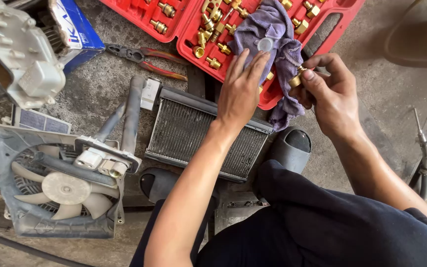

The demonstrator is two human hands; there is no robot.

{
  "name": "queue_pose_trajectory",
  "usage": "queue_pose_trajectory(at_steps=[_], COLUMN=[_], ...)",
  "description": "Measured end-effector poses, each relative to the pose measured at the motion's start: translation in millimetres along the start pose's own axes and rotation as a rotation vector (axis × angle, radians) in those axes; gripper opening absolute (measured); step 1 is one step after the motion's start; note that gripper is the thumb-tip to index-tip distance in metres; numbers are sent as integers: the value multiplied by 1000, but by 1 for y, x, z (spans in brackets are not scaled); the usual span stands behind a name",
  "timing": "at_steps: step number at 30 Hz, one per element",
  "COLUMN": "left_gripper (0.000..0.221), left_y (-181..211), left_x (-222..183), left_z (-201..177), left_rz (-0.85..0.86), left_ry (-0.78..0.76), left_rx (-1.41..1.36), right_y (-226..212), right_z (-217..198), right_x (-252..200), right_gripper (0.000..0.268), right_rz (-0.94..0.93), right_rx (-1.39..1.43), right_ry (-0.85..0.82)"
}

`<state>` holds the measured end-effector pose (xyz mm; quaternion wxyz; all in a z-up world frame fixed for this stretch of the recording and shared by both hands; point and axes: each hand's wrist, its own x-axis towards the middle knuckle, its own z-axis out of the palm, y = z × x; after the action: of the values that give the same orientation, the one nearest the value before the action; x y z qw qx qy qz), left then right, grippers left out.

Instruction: The person sits on the workshop floor and assembles brass hose fittings onto a small automotive radiator and cooling fan assembly. They pick fittings from a red organizer case, thread and press them into the radiator ports by hand, and wipe parts with a cloth.

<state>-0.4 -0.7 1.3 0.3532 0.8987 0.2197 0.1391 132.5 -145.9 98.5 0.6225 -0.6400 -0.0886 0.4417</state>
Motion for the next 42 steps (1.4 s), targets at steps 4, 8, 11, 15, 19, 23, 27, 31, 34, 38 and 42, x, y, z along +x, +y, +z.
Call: queue_pose_trajectory(at_steps=[4, 8, 11, 15, 19, 23, 27, 31, 34, 38, 42], left_gripper=[60, 64, 47, 23, 23, 25, 28, 27, 26, 23, 13], left_y=[-9, 0, 15, 54, 98, 101, 96, 95, 97, 73, 51], left_x=[-3, -2, 5, 25, 38, 41, 53, 71, 63, 26, -28], left_z=[12, -8, -36, -75, -121, -167, -228, -301, -346, -361, -373], left_rz=[-16, 9, -80, -357, -179, -144, 79, 251, 272, 405, 320], left_ry=[-98, -24, 231, 67, -9, -25, 70, 112, -58, 98, 219], left_rx=[81, 41, -84, -613, -586, -503, -305, -289, -477, -557, -542], right_y=[1, 6, 1, -5, -24, -48, -87, -146, -183, -205, -195], right_z=[-1, -6, -6, -6, 5, 23, 45, 102, 153, 214, 258], right_x=[1, 4, 5, 2, -8, -10, 14, 48, 33, -3, -34], right_gripper=[16, 20, 23, 24, 25, 31, 22, 20, 22, 25, 28], right_rz=[-23, -45, -17, -25, -122, -183, -608, -838, -838, -761, -633], right_rx=[-62, -90, -137, -89, -133, -44, -597, -762, -800, -896, -1001], right_ry=[-29, -67, -95, -216, -294, -360, -452, -653, -717, -770, -782])
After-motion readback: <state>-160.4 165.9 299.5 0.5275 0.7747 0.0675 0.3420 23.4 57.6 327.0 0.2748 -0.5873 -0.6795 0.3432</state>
